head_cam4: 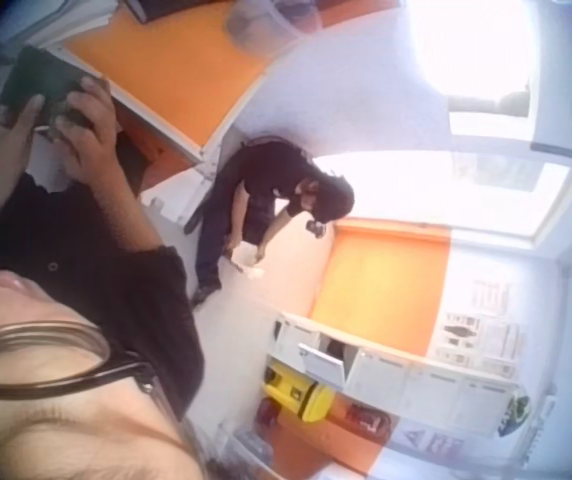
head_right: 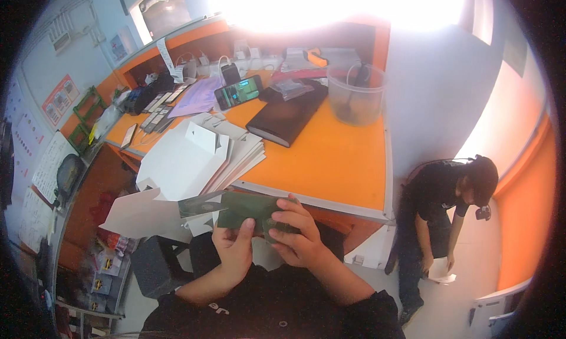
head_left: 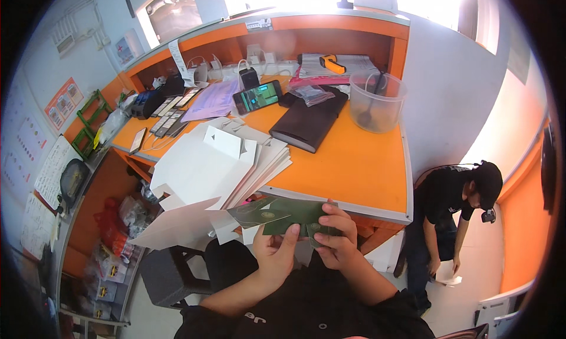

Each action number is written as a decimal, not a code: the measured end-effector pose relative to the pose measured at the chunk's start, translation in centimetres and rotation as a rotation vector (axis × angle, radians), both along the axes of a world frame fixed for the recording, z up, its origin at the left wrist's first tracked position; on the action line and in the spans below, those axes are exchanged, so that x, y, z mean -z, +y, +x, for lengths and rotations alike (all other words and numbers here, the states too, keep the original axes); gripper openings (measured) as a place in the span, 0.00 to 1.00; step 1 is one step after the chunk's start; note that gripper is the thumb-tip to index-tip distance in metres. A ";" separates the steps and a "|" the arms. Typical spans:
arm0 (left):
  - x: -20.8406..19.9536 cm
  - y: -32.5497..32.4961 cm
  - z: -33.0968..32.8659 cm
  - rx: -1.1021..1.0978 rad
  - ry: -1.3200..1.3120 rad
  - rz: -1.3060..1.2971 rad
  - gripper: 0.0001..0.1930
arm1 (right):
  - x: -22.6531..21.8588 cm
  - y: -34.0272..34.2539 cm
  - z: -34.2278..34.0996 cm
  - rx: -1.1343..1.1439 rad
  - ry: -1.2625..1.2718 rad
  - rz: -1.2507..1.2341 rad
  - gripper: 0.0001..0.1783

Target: The person folds and assembles various cardboard boxes at a desk, handling green and red printed flat cardboard sheets and folding them into three-dimensional containers.

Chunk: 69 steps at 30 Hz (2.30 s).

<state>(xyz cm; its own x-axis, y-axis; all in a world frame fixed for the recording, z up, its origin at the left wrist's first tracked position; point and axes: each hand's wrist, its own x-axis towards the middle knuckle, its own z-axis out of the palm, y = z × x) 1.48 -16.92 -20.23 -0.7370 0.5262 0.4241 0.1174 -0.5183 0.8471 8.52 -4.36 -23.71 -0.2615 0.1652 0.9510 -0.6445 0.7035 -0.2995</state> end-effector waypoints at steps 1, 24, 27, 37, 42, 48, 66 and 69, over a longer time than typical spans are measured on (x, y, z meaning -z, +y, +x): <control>0.0 0.0 0.1 0.003 -0.009 0.002 0.14 | 0.0 0.0 0.0 0.008 0.002 -0.004 0.14; -3.5 -5.4 -1.6 0.113 0.181 -0.273 0.13 | -1.7 -2.0 0.4 -0.006 0.040 0.148 0.14; -3.8 -5.8 -0.5 0.098 0.177 -0.220 0.15 | -2.6 -2.7 0.8 0.011 0.094 0.164 0.15; -3.6 -7.0 1.9 0.237 -0.081 -0.032 0.17 | -4.5 -4.6 2.8 0.099 0.045 0.187 0.17; -3.7 -8.3 2.9 0.235 -0.063 -0.068 0.17 | -5.1 -5.7 4.5 0.206 0.070 0.307 0.10; -3.0 -10.1 4.8 0.285 0.020 -0.040 0.17 | -5.3 -7.9 6.5 0.175 0.110 0.306 0.12; -8.2 -5.5 6.9 0.522 0.536 -0.317 0.16 | -4.9 -7.1 10.8 0.278 -0.075 -0.223 0.28; -10.4 -1.2 8.7 0.573 0.820 -0.339 0.14 | -4.6 -6.9 10.1 0.415 0.207 -0.546 0.36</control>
